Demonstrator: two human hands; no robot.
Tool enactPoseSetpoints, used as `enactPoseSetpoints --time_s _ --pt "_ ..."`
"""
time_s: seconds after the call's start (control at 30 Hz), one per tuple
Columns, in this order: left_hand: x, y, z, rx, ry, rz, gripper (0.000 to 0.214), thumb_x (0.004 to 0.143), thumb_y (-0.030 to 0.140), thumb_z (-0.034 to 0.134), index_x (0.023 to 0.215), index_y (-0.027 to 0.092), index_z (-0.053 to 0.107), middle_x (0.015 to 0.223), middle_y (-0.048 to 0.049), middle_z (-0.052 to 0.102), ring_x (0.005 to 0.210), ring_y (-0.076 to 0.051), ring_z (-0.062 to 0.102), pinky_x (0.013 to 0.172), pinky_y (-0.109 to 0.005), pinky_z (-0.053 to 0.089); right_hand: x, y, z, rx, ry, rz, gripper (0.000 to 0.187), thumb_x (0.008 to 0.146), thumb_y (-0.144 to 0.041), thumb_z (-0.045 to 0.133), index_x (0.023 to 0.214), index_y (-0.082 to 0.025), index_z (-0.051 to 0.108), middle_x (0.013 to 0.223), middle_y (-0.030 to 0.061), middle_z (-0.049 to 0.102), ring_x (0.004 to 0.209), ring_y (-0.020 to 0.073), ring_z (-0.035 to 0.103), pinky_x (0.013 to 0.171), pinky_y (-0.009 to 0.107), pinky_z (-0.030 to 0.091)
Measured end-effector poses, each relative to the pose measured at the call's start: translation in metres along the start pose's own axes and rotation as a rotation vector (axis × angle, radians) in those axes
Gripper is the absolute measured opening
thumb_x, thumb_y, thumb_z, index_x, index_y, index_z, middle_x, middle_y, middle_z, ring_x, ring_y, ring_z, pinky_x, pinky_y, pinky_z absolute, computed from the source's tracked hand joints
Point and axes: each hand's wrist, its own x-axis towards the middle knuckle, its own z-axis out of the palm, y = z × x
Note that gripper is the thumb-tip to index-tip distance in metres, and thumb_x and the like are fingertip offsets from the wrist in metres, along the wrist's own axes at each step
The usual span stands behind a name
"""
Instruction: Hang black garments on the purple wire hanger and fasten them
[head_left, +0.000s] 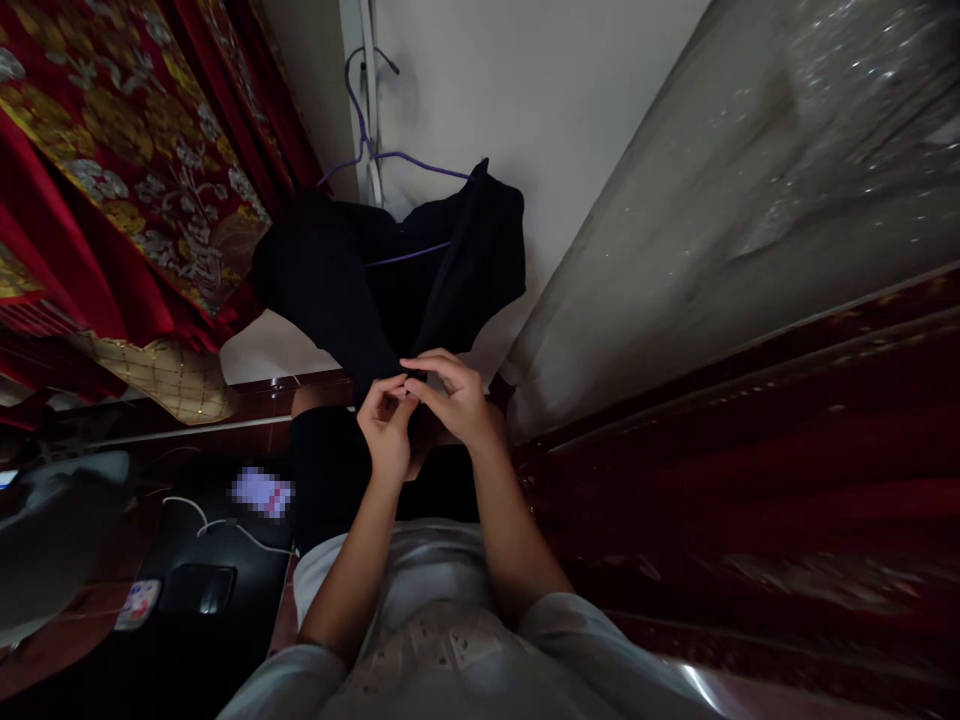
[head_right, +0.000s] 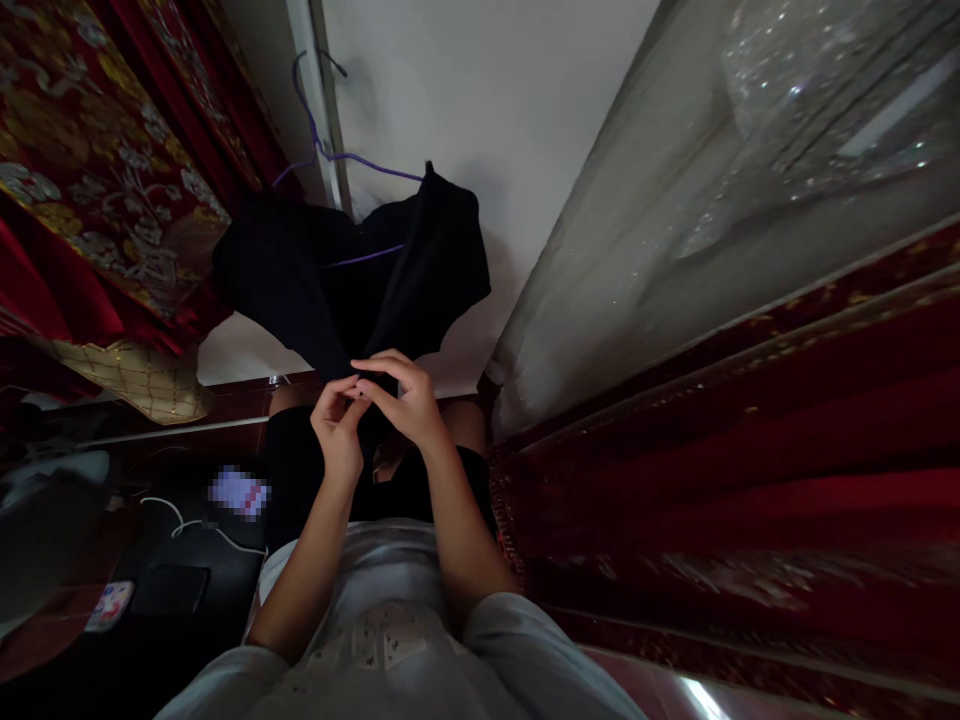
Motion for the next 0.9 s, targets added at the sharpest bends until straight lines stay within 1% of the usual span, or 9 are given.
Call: enactPoseSetpoints --time_s 0.1,0.17,0.27,0.37,0.5,0.63,0.7,0.8,0.9 --pt "0.001 0.002 -0.001 0.015 -0.094 0.013 0.014 0.077 0.020 0.081 0.091 0.021 0.079 0.083 -0.0004 0.065 0.082 -0.014 0.061 0.080 -0.026 0.048 0.000 -0.003 0.000 0.033 0.081 0.003 0.014 0.093 -0.031 0.071 0.102 -0.025 0.080 0.096 0.0044 0.072 0.090 0.0186 0.068 0.086 0.037 0.057" --pt "0.002 0.003 -0.003 0.028 -0.112 0.013 0.013 0.077 0.019 0.081 0.090 0.021 0.080 0.083 -0.0001 0.063 0.081 -0.014 0.059 0.079 -0.025 0.046 0.000 -0.003 0.002 0.050 0.098 -0.010 0.012 0.095 -0.030 0.069 0.099 -0.025 0.079 0.093 0.0037 0.072 0.087 0.0177 0.067 0.083 0.036 0.057" --pt "0.003 0.001 -0.006 0.039 -0.098 0.005 0.012 0.077 0.018 0.080 0.088 0.022 0.080 0.082 0.0006 0.063 0.080 -0.014 0.058 0.079 -0.026 0.045 -0.002 -0.001 0.007 0.047 0.089 0.015 0.013 0.096 -0.034 0.068 0.095 -0.024 0.076 0.092 0.0038 0.070 0.085 0.0175 0.066 0.080 0.034 0.056" --pt "0.001 -0.003 -0.006 0.043 -0.073 -0.031 0.012 0.075 0.020 0.080 0.087 0.021 0.079 0.082 0.0008 0.065 0.082 -0.015 0.059 0.086 -0.029 0.046 -0.003 0.005 0.012 0.080 0.117 0.079 0.016 0.097 -0.039 0.065 0.096 -0.023 0.069 0.090 0.0028 0.067 0.081 0.0158 0.063 0.075 0.031 0.053" --pt "-0.003 -0.007 -0.002 0.002 -0.038 -0.077 0.016 0.075 0.022 0.082 0.090 0.021 0.080 0.085 0.0005 0.067 0.084 -0.015 0.062 0.094 -0.031 0.046 -0.003 0.011 0.014 0.124 0.142 0.116 0.021 0.097 -0.044 0.063 0.093 -0.023 0.061 0.080 -0.0003 0.058 0.071 0.0133 0.055 0.066 0.027 0.047" --pt "-0.004 -0.004 0.000 -0.009 -0.050 -0.029 0.009 0.079 0.022 0.080 0.088 0.021 0.080 0.086 -0.0004 0.068 0.087 -0.016 0.063 0.089 -0.029 0.048 -0.002 0.006 0.010 0.154 0.076 0.155 0.028 0.089 -0.047 0.072 0.100 -0.023 0.063 0.080 -0.0003 0.057 0.071 0.0140 0.055 0.066 0.028 0.048" --pt "-0.004 -0.004 -0.002 0.003 -0.061 -0.016 0.007 0.080 0.022 0.079 0.087 0.022 0.080 0.085 -0.0003 0.067 0.086 -0.016 0.062 0.086 -0.028 0.049 -0.001 0.003 0.009 0.174 0.079 0.175 0.030 0.084 -0.046 0.076 0.097 -0.022 0.064 0.078 -0.0004 0.058 0.070 0.0140 0.056 0.065 0.028 0.048" --pt "-0.003 -0.008 -0.005 0.019 -0.064 -0.034 0.013 0.079 0.022 0.080 0.092 0.024 0.082 0.085 0.0005 0.069 0.085 -0.015 0.063 0.093 -0.032 0.049 -0.002 0.002 0.012 0.171 0.163 0.189 0.028 0.083 -0.045 0.078 0.087 -0.021 0.064 0.076 0.0002 0.060 0.068 0.0136 0.057 0.064 0.027 0.049" --pt "-0.003 -0.012 -0.007 0.012 -0.057 -0.051 0.017 0.077 0.024 0.082 0.094 0.024 0.082 0.087 0.0005 0.070 0.085 -0.015 0.064 0.098 -0.034 0.048 -0.003 0.004 0.017 0.168 0.242 0.197 0.028 0.084 -0.045 0.077 0.084 -0.021 0.065 0.076 0.0007 0.063 0.068 0.0131 0.059 0.064 0.026 0.050"
